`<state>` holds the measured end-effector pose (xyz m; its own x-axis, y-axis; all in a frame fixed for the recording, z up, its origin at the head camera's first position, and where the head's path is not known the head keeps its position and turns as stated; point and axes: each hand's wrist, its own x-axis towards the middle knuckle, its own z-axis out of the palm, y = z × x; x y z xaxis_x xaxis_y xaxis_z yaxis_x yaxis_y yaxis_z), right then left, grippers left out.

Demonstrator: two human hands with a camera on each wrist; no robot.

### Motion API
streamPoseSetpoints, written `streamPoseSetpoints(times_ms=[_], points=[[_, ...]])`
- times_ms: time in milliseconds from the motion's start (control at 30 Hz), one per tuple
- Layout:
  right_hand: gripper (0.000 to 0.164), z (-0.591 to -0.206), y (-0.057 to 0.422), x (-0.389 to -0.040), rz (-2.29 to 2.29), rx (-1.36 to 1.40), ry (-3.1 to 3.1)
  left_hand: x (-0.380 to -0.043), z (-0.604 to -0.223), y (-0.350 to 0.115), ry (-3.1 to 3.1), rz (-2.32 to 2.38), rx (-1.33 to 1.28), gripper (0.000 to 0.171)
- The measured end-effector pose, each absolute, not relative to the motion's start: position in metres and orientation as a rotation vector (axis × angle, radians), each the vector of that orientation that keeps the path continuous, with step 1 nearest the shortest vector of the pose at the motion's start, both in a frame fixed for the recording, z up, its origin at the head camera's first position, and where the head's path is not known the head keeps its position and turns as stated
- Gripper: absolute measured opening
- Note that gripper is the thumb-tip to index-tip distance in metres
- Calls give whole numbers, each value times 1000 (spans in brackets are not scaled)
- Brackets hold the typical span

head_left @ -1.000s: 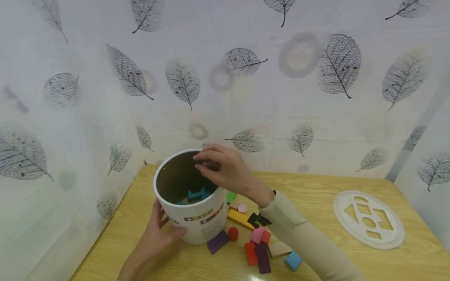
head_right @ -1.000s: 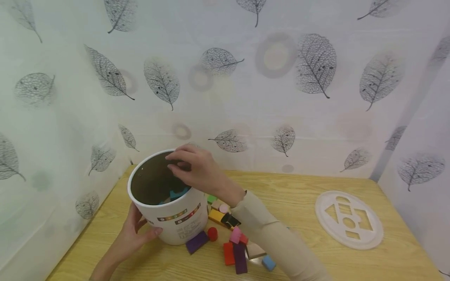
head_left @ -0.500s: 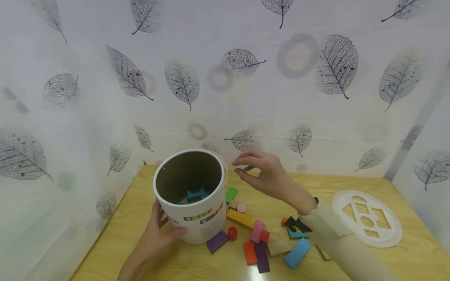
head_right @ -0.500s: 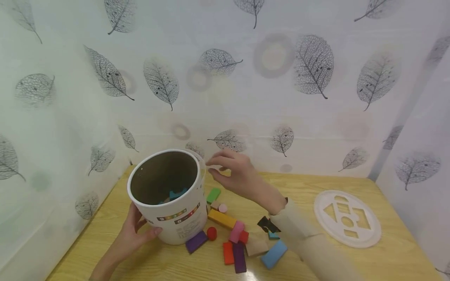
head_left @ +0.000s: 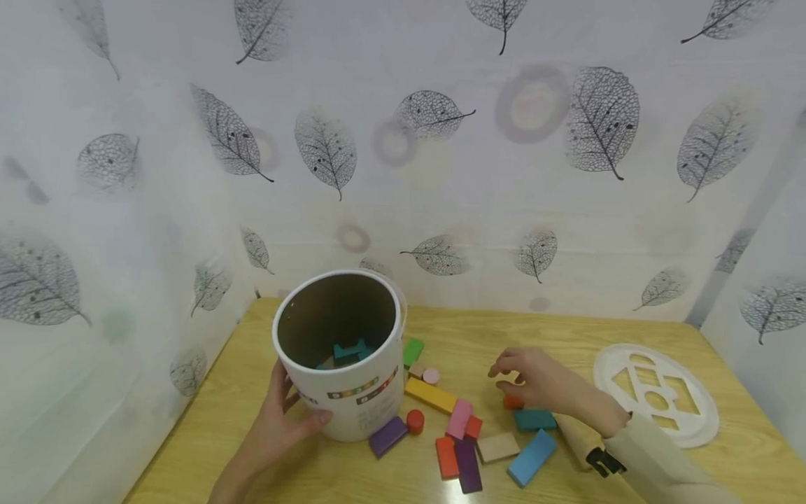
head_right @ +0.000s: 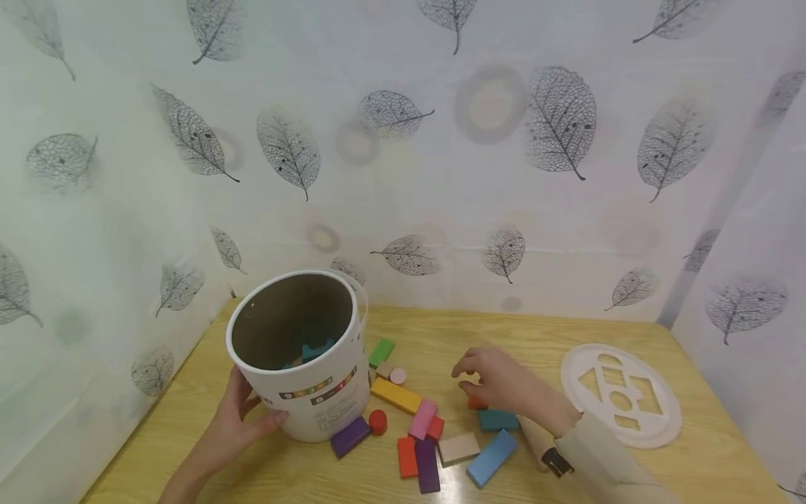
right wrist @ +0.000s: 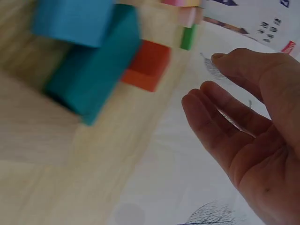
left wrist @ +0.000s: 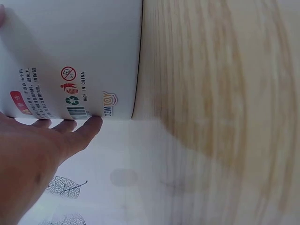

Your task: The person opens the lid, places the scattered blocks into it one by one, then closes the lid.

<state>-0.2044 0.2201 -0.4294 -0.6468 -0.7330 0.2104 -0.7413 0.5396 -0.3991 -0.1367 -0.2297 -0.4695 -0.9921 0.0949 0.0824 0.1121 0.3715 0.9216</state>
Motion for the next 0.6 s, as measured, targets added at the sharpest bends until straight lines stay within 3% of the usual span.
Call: streamPoseSetpoints(times_ms=[600], points=[[15, -468, 236, -196, 785, 1322, -2611, -135, -469, -229, -2587, -1747, -183, 116]])
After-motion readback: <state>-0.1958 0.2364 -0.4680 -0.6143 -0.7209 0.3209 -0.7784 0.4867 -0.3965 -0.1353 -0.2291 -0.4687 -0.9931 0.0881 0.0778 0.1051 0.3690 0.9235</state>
